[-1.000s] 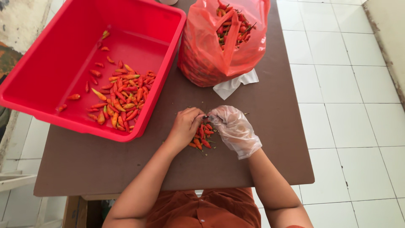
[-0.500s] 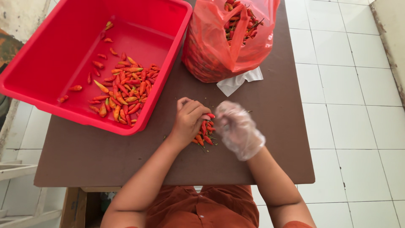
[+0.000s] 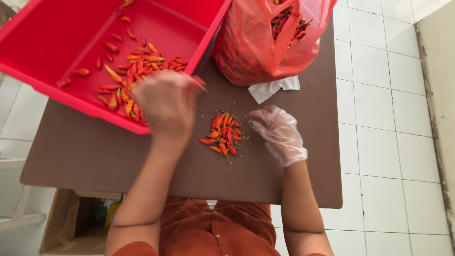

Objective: The person removes stems from small red chili peppers one at a time, placing the de-stemmed peppers into a red tray and discarding the stems onto the table. The person wears disposable gloves and works at a brown table with a large bag of peppers nearby.

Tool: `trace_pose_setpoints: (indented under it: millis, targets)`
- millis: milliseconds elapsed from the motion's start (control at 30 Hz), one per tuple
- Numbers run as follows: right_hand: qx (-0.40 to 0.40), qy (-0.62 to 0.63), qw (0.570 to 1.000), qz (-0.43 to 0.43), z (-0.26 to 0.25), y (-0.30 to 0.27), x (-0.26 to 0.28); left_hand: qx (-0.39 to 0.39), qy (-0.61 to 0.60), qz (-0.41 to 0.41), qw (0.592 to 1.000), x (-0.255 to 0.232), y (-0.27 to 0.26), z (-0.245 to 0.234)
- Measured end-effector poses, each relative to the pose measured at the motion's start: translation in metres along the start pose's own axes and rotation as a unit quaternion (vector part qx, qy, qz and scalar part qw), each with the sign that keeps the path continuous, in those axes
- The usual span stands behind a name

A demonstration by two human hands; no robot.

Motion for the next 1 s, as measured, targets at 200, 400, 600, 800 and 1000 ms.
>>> trace_pose_setpoints:
  millis: [200,400,600,800,1000]
  targets:
    - [0.050,0.077,0.995,-0.036,0.026,0.009,0.024,0.004,-0.032,-0.028,0.999,-0.006,0.005,-0.014]
    - [0.147,0.085,0.980,0.103,0.035,0.011,0.042,0.084,-0.153,0.098,0.980,-0.033,-0.030,0.042]
    - [0.159,0.164,0.956,0.182,0.015,0.008,0.019,0.197,-0.235,0.019,0.951,-0.020,-0.052,0.066]
    - [0.075,0.392,0.884,0.243,0.017,0.004,0.003,0.283,-0.285,-0.064,0.914,-0.019,-0.063,0.080]
    - [0.030,0.408,0.901,0.146,0.036,0.003,-0.009,0.299,-0.365,-0.136,0.871,-0.016,-0.072,0.093]
Point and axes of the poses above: each hand's wrist, its own y-axis towards the middle knuckle, its own z-axis out of the palm, x = y × z, the point moved 2 cm from there along y, towards the middle knuckle, and after that the axes turned 8 degrees about -z, right-handed, at the moved point
